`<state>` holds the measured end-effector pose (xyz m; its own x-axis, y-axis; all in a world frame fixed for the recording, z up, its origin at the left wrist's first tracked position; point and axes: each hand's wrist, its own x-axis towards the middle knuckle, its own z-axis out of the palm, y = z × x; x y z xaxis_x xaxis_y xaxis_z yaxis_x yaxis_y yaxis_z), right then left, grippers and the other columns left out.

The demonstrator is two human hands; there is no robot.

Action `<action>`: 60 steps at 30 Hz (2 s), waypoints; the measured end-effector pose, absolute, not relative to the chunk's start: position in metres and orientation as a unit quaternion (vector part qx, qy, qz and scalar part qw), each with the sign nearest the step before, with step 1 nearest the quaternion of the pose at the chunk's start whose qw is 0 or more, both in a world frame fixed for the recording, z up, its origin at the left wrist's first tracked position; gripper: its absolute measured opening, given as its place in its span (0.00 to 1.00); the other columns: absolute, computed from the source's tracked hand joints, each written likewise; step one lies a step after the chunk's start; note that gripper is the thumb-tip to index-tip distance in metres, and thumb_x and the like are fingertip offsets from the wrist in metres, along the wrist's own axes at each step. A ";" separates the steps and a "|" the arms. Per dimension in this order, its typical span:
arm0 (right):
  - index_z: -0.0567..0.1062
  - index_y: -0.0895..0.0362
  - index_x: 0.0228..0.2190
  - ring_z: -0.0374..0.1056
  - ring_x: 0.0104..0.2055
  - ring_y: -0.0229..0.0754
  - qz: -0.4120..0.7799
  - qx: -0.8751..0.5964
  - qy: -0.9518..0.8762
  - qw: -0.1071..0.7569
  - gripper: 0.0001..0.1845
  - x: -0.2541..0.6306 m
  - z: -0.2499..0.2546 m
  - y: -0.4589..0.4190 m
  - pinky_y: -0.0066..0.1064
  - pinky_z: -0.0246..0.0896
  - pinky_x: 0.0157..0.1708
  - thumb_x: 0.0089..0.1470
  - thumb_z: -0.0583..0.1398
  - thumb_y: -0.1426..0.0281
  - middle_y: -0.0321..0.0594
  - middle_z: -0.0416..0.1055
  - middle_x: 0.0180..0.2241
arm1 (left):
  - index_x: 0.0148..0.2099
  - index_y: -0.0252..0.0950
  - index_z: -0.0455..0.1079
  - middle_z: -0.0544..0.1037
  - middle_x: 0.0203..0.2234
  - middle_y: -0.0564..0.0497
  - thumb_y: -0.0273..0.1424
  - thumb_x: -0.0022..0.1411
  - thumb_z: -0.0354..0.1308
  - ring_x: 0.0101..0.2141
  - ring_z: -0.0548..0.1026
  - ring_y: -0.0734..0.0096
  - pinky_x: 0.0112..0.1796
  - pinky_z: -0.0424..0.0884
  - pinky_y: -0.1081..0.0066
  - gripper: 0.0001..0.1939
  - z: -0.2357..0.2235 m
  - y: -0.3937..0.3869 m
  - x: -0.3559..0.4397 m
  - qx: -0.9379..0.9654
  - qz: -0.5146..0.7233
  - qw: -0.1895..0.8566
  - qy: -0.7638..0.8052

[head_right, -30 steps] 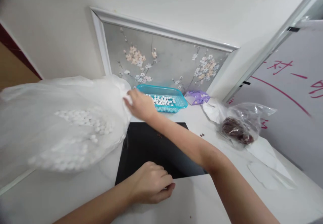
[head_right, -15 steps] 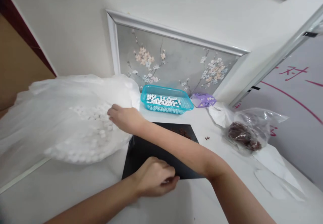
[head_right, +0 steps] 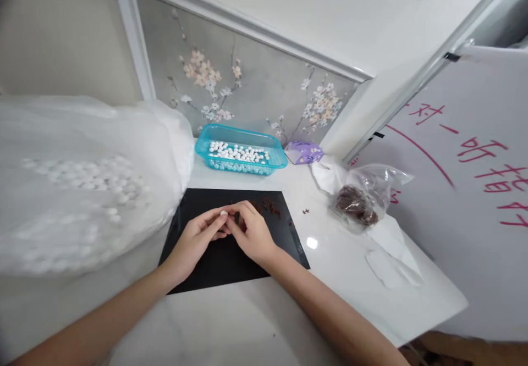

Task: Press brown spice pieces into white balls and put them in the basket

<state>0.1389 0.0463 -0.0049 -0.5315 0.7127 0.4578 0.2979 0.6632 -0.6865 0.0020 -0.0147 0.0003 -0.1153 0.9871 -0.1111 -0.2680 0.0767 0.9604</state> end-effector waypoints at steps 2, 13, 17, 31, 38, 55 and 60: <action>0.70 0.56 0.41 0.58 0.22 0.30 0.272 -0.329 -0.819 0.383 0.11 0.144 -0.008 0.050 0.26 0.60 0.24 0.54 0.58 0.67 0.38 0.67 0.34 | 0.49 0.36 0.71 0.77 0.35 0.50 0.40 0.57 0.59 0.33 0.74 0.75 0.35 0.71 0.76 0.20 0.000 -0.015 0.002 0.367 0.572 0.535 0.501; 0.75 0.57 0.29 0.55 0.21 0.31 0.224 -0.449 -0.810 0.302 0.06 0.149 -0.018 0.065 0.27 0.56 0.25 0.52 0.58 0.69 0.36 0.65 0.28 | 0.50 0.37 0.69 0.75 0.36 0.51 0.41 0.55 0.59 0.34 0.73 0.73 0.35 0.72 0.74 0.22 -0.003 -0.012 0.000 0.313 0.612 0.460 0.563; 0.73 0.57 0.25 0.55 0.22 0.31 0.286 -0.427 -0.788 0.339 0.07 0.149 -0.012 0.061 0.27 0.54 0.25 0.52 0.58 0.70 0.35 0.64 0.26 | 0.43 0.36 0.71 0.76 0.34 0.51 0.41 0.52 0.62 0.36 0.74 0.70 0.36 0.72 0.73 0.18 0.001 -0.012 0.001 0.329 0.605 0.457 0.562; 0.69 0.58 0.27 0.42 0.15 0.25 0.705 -0.333 -0.488 0.393 0.12 0.142 -0.006 0.044 0.23 0.36 0.15 0.48 0.64 0.63 0.23 0.50 0.14 | 0.37 0.36 0.76 0.81 0.31 0.51 0.38 0.50 0.65 0.35 0.78 0.71 0.41 0.72 0.74 0.14 0.007 -0.014 0.002 0.337 0.589 0.493 0.545; 0.69 0.57 0.28 0.40 0.15 0.25 0.702 -0.333 -0.515 0.362 0.13 0.143 -0.009 0.044 0.23 0.34 0.15 0.49 0.64 0.61 0.24 0.50 0.15 | 0.38 0.37 0.77 0.82 0.34 0.49 0.37 0.49 0.66 0.39 0.78 0.65 0.45 0.72 0.69 0.14 0.006 -0.014 0.001 0.342 0.585 0.499 0.540; 0.68 0.58 0.25 0.44 0.14 0.24 0.648 -0.368 -0.575 0.339 0.15 0.145 -0.009 0.043 0.21 0.38 0.12 0.49 0.63 0.59 0.25 0.53 0.17 | 0.35 0.39 0.78 0.82 0.36 0.50 0.37 0.48 0.66 0.40 0.78 0.64 0.44 0.73 0.69 0.11 -0.001 -0.016 0.002 0.369 0.576 0.448 0.576; 0.67 0.58 0.25 0.45 0.12 0.23 0.656 -0.370 -0.564 0.338 0.16 0.145 -0.008 0.043 0.20 0.40 0.11 0.49 0.63 0.59 0.23 0.52 0.16 | 0.35 0.39 0.79 0.82 0.36 0.49 0.37 0.48 0.66 0.40 0.78 0.62 0.44 0.73 0.68 0.11 0.002 -0.016 0.001 0.368 0.572 0.451 0.579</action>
<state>0.1450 0.0432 -0.0082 -0.4980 0.8610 -0.1036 -0.0263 -0.1344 -0.9906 0.0011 -0.0165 0.0020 -0.3237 0.9407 -0.1014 -0.0899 0.0761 0.9930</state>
